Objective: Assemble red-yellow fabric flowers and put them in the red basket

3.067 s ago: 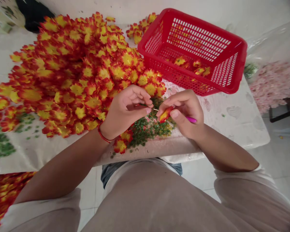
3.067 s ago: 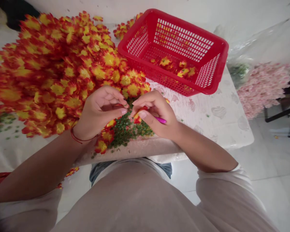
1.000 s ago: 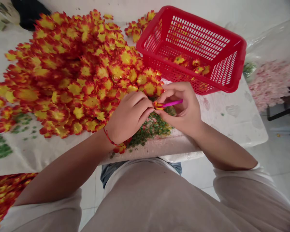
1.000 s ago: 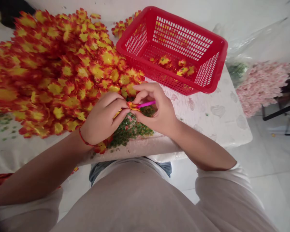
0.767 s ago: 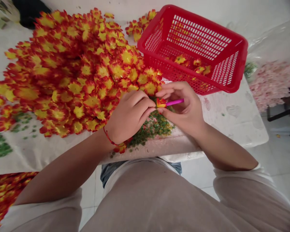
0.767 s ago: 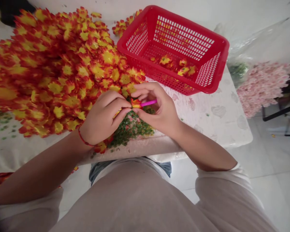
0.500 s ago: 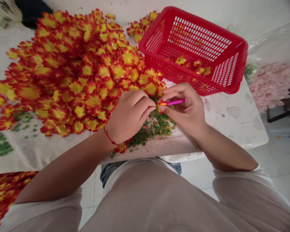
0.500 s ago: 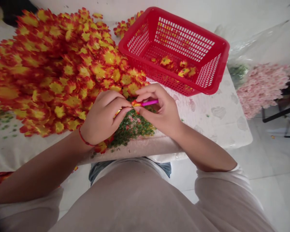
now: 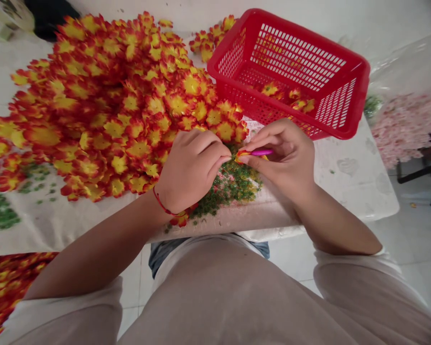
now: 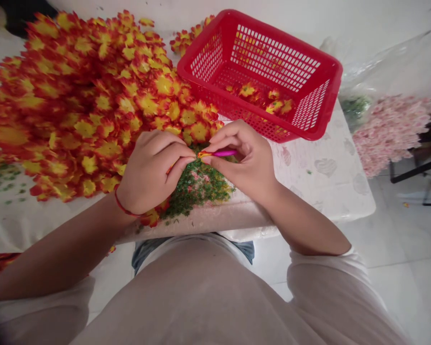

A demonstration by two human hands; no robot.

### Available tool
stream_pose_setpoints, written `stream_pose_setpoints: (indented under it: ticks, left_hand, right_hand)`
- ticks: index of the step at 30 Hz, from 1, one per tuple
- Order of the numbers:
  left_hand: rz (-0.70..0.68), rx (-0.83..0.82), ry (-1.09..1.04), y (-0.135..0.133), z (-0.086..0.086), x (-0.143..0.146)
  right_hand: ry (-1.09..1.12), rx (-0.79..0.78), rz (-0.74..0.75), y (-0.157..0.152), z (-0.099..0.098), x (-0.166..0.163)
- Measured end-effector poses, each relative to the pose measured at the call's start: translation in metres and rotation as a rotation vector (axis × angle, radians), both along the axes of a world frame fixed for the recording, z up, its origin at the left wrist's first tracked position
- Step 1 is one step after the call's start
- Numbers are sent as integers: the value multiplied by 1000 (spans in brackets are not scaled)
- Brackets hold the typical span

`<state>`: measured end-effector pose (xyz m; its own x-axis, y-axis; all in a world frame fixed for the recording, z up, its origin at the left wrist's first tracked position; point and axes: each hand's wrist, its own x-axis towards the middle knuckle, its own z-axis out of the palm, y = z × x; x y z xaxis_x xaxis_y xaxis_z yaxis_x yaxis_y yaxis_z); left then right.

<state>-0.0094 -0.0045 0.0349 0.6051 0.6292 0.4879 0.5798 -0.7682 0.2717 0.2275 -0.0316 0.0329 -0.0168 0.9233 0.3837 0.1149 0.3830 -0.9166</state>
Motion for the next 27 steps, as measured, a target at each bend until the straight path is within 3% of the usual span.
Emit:
stream_pose_setpoints:
  ticks: [12, 27]
  left_hand:
    - [39, -19, -20, -4, 2, 2]
    - [51, -87, -89, -3, -7, 5]
  right_hand:
    - [-83, 17, -34, -1, 1, 4]
    - [-70, -4, 105, 6, -19, 3]
